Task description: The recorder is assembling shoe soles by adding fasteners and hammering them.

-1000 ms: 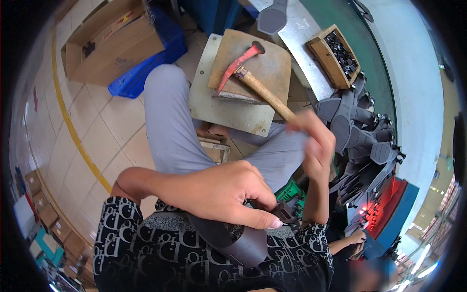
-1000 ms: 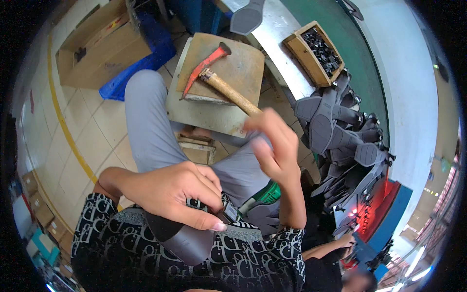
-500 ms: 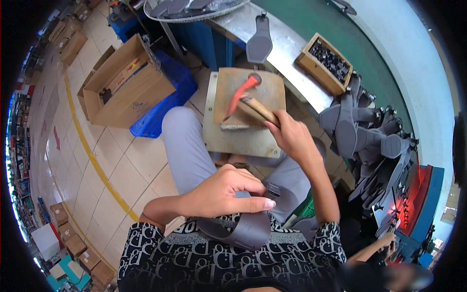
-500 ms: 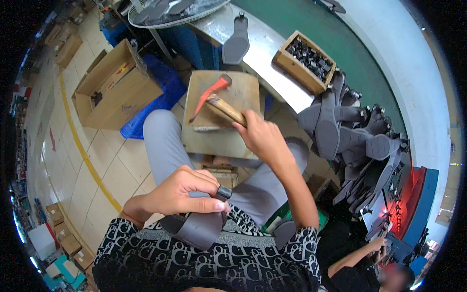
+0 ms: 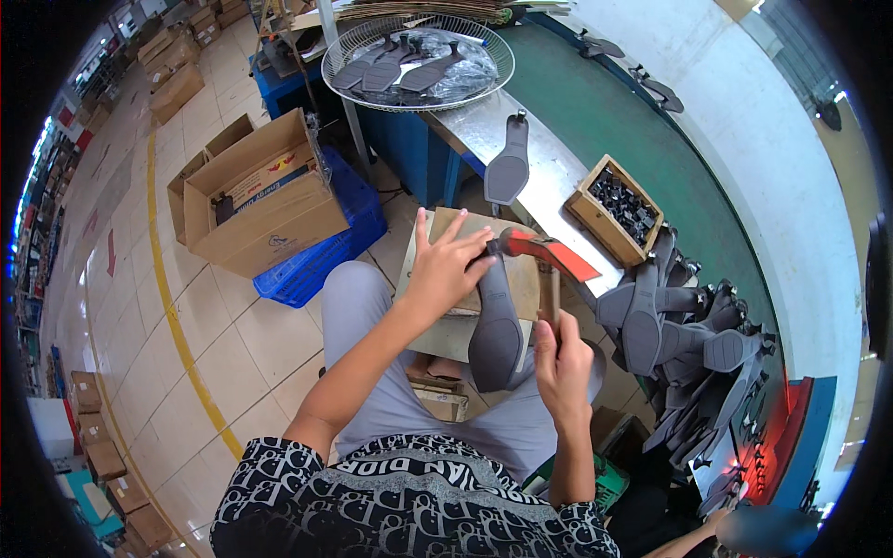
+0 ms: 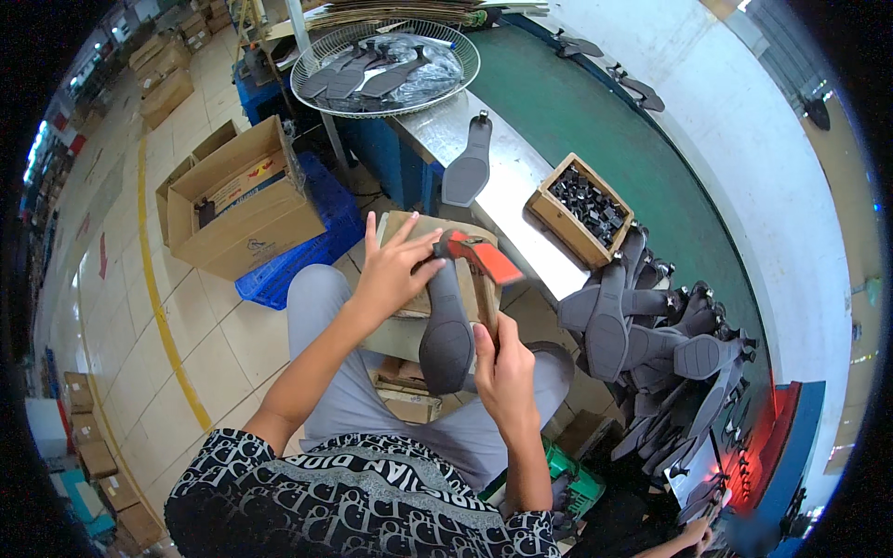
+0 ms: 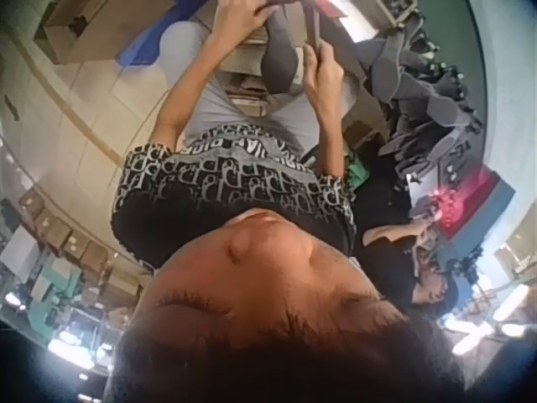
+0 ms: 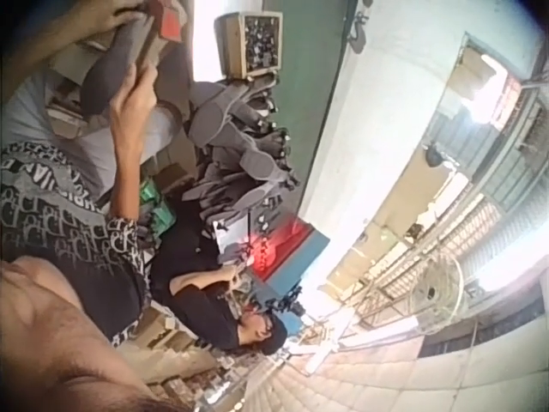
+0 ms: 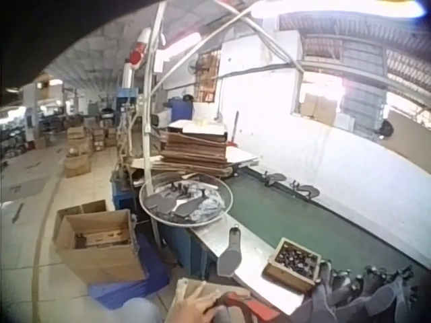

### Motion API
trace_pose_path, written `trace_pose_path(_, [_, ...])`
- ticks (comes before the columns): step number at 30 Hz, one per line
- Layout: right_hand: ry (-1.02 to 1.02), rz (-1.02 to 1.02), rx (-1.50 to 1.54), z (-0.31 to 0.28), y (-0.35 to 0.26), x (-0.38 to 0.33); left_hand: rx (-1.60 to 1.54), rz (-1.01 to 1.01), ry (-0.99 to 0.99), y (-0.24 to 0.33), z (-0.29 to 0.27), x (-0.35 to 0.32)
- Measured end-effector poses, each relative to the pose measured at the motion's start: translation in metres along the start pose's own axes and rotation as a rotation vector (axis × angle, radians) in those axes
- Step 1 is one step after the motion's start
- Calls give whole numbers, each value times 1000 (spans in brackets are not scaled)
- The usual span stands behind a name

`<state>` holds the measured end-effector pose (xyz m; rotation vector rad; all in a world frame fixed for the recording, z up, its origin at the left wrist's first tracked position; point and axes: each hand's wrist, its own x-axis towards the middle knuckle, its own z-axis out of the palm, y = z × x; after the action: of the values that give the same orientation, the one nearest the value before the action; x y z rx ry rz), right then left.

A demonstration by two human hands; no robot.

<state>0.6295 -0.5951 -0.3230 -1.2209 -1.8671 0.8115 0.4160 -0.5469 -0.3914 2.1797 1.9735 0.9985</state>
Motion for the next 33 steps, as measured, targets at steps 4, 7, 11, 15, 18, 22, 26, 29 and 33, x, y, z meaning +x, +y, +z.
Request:
trace_pose_path(4, [228, -159, 313, -25, -50, -8, -47, -24, -134, -1, -10, -6])
trace_pose_path(7, [195, -337, 158, -18, -36, -3, 24, 22, -164, 5, -10, -6])
trace_pose_path(11, [-69, -84, -263, -8, -13, 7, 31, 14, -89, -6, -12, -8])
trace_pose_path(15, [223, -207, 427, -28, -46, 7, 34, 34, -148, -9, -16, -5])
trace_pose_path(18, [35, -323, -323, -8, -12, 14, 45, 41, -156, -7, -18, -2])
trace_pose_path(22, [-14, -97, -181, -32, -24, 11, 48, 39, -106, -4, -19, 2])
trace_pose_path(26, [163, 15, 126, -28, -18, 18, -238, 86, -104, -6, -9, -8])
trace_pose_path(29, [166, -284, -211, -12, 4, 32, -479, 136, -118, 21, -36, -34])
trace_pose_path(33, [-94, -336, -587, 25, 33, 39, -1003, -5, -345, 67, -85, -59])
